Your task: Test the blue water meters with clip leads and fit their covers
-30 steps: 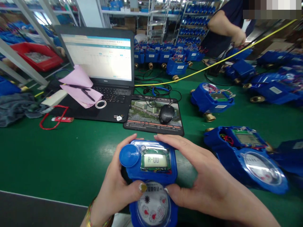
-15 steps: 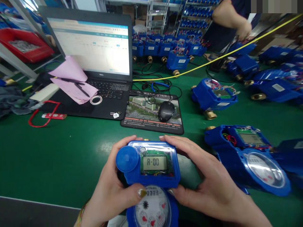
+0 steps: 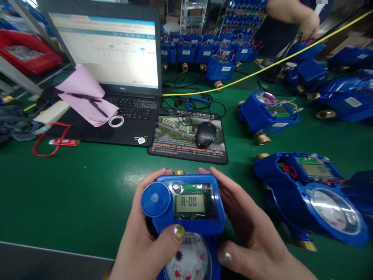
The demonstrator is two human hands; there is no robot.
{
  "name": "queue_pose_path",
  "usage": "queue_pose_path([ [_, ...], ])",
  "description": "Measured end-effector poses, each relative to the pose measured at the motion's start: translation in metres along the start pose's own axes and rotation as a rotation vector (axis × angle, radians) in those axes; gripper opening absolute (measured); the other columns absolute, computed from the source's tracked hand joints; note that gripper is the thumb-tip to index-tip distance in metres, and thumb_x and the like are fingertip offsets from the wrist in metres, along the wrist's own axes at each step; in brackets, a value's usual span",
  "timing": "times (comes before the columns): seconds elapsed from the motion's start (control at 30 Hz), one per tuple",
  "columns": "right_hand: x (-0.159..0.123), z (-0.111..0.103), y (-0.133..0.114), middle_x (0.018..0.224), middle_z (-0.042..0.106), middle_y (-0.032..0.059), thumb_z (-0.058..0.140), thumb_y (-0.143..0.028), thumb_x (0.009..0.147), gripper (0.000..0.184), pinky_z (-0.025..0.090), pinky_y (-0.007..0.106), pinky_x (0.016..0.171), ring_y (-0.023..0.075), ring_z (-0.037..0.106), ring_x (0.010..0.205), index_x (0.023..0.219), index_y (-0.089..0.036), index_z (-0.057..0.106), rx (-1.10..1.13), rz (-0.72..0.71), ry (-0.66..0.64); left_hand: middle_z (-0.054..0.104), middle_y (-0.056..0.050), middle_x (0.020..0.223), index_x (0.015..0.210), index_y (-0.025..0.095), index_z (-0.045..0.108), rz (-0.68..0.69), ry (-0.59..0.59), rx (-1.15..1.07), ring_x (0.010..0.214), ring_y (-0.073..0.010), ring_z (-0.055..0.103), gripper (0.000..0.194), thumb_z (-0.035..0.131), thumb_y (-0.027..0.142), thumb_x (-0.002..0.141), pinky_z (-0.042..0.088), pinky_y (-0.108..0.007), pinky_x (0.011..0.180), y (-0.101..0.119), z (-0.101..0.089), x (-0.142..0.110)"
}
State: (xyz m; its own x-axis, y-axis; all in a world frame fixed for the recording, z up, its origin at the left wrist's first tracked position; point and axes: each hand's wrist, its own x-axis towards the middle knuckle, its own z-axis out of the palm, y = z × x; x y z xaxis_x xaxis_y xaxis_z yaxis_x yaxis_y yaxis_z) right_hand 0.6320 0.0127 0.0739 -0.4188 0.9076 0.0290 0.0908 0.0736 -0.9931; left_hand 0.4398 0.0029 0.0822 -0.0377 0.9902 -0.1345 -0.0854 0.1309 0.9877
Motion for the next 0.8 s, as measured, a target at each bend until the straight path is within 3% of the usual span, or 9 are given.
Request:
queue_pose_path([
  [0.1,-0.002,0.017,0.003,0.152,0.031,0.0048,0.035,-0.063,0.092,0.069,0.044,0.042,0.105,0.0260,0.037,0.136,0.150,-0.033,0.014,0.124,0.038,0.038,0.054,-0.003,0.126,0.128,0.031,0.046,0.000,0.049,-0.019,0.100,-0.0247,0.061,0.056,0.072,0.044,0.080,0.057,-0.030,0.079,-0.004,0.007,-0.001],
  [0.2,0.008,0.029,0.004,0.147,0.039,0.0090,0.014,-0.060,0.094,0.068,0.048,0.046,0.099,0.0269,0.045,0.130,0.152,-0.026,0.007,0.147,0.091,0.114,0.056,-0.003,0.121,0.130,0.030,0.045,0.075,0.079,0.026,0.099,-0.0235,0.061,0.056,0.071,0.040,0.081,0.054,-0.030,0.083,-0.011,0.007,0.006],
  [0.3,0.022,0.034,0.002,0.148,0.035,0.0103,0.007,-0.057,0.093,0.067,0.049,0.044,0.098,0.0258,0.048,0.127,0.150,-0.022,0.007,0.189,0.025,0.158,0.057,-0.004,0.121,0.131,0.027,0.044,0.182,0.093,0.029,0.103,-0.0242,0.060,0.057,0.071,0.039,0.081,0.052,-0.030,0.086,-0.012,0.006,0.015],
  [0.43,0.028,0.035,0.002,0.154,0.024,0.0061,0.019,-0.060,0.093,0.063,0.050,0.041,0.097,0.0254,0.045,0.130,0.147,-0.027,0.014,0.291,-0.101,0.161,0.051,-0.004,0.130,0.130,0.026,0.046,0.327,0.134,0.090,0.114,-0.0247,0.053,0.058,0.071,0.032,0.078,0.050,-0.029,0.090,-0.005,0.009,0.015],
  [0.63,0.015,0.037,0.011,0.153,0.027,0.0060,0.036,-0.053,0.093,0.058,0.051,0.041,0.097,0.0278,0.042,0.132,0.144,-0.030,0.022,0.370,-0.066,0.203,0.051,-0.001,0.131,0.131,0.030,0.044,0.356,0.097,0.150,0.115,-0.0225,0.052,0.057,0.068,0.027,0.079,0.048,-0.029,0.094,-0.005,0.012,0.000],
  [0.8,0.006,0.036,0.008,0.155,0.022,0.0030,0.038,-0.057,0.093,0.055,0.049,0.042,0.099,0.0280,0.040,0.134,0.142,-0.033,0.026,0.365,-0.122,0.210,0.048,-0.003,0.132,0.131,0.030,0.045,0.436,0.143,0.244,0.120,-0.0291,0.046,0.060,0.071,0.035,0.077,0.038,-0.042,0.106,-0.008,0.010,-0.011],
])
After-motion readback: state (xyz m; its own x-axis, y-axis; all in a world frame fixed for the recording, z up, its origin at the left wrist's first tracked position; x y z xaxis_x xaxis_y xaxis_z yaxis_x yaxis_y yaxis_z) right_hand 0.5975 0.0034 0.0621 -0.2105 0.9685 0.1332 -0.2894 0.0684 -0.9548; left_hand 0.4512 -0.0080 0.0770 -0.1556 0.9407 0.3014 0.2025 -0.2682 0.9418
